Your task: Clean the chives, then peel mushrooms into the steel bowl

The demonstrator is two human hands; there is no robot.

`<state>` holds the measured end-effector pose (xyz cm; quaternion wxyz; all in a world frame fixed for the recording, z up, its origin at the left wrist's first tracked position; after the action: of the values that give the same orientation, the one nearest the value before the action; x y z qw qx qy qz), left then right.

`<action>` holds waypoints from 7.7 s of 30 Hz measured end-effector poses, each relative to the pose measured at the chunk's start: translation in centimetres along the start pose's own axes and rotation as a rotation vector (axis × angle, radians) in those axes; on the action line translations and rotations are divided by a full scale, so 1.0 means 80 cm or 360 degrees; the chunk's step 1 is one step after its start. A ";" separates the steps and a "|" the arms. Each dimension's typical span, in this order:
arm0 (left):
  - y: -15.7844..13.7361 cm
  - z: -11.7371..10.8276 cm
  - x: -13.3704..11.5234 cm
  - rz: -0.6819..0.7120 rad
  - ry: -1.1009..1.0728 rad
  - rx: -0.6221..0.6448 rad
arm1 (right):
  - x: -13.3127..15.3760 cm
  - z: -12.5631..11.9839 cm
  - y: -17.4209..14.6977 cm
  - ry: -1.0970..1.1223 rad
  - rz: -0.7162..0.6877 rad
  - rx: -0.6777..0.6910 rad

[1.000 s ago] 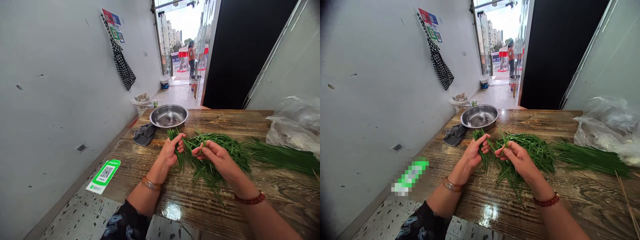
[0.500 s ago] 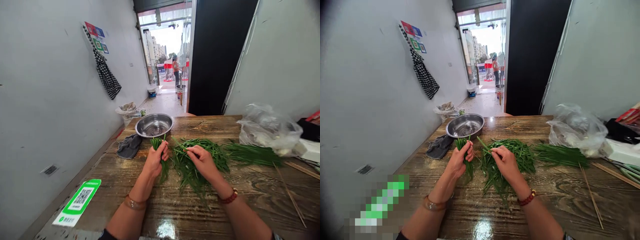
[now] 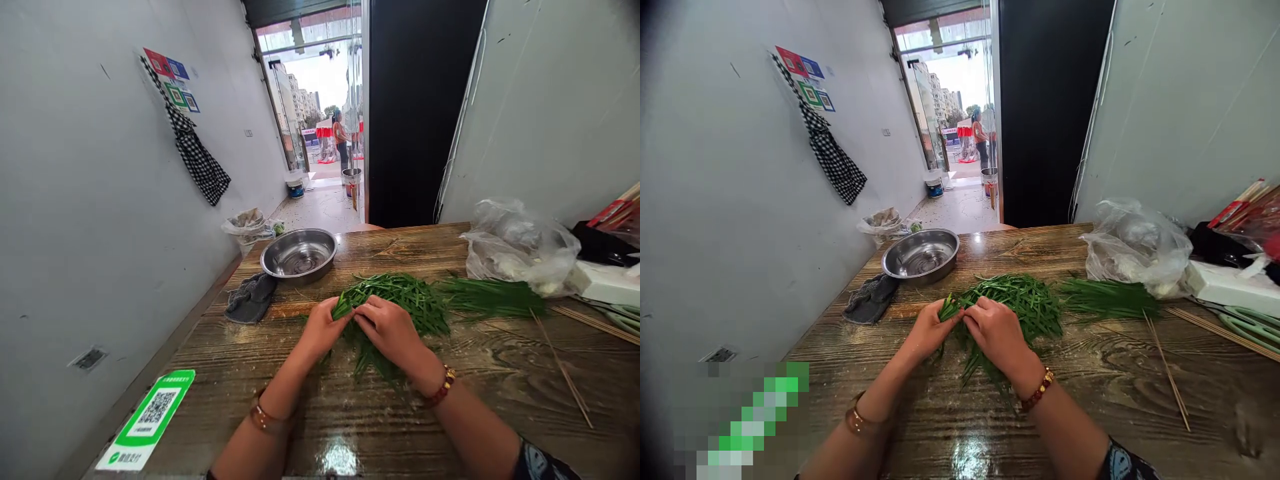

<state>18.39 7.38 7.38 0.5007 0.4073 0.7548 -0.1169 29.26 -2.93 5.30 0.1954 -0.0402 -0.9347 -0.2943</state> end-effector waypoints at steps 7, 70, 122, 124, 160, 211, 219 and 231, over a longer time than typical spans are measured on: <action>0.000 0.005 0.000 0.0011 -0.0045 0.0134 | -0.006 -0.005 0.000 -0.0079 0.0037 -0.0025; -0.011 0.026 0.010 -0.0377 -0.0550 0.0335 | -0.040 0.001 0.003 0.1289 0.0621 -0.0305; -0.007 0.022 0.017 -0.0560 -0.0810 -0.0070 | -0.053 -0.005 0.006 0.2008 0.0943 -0.0345; -0.007 0.023 0.019 -0.0565 -0.0871 -0.0036 | -0.050 -0.002 0.006 0.2133 0.0985 -0.0298; -0.003 0.011 0.026 -0.0378 -0.0623 -0.0345 | -0.026 0.006 0.000 0.2141 0.1046 0.0141; -0.013 0.022 0.017 -0.0402 -0.0922 0.0029 | -0.018 0.009 0.003 0.0969 0.0365 0.0052; -0.004 0.010 0.023 -0.0433 -0.0900 -0.0243 | -0.048 -0.009 0.003 0.0874 0.0557 -0.0293; -0.001 0.010 0.022 -0.0435 -0.1174 -0.0172 | -0.076 -0.033 -0.006 -0.0011 0.0529 0.0035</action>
<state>18.57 7.71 5.50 0.7388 0.2067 0.5766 -0.2810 35.62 -4.60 4.65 0.2386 -0.1932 -0.9189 -0.2475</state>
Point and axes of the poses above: each hand's wrist, its own y-axis towards the middle knuckle, its own z-axis out of the palm, x = y × z, the point moved 3 cm from there along y, towards the middle knuckle, and after that the axes turned 1 degree about -x, right-handed, at the moved point
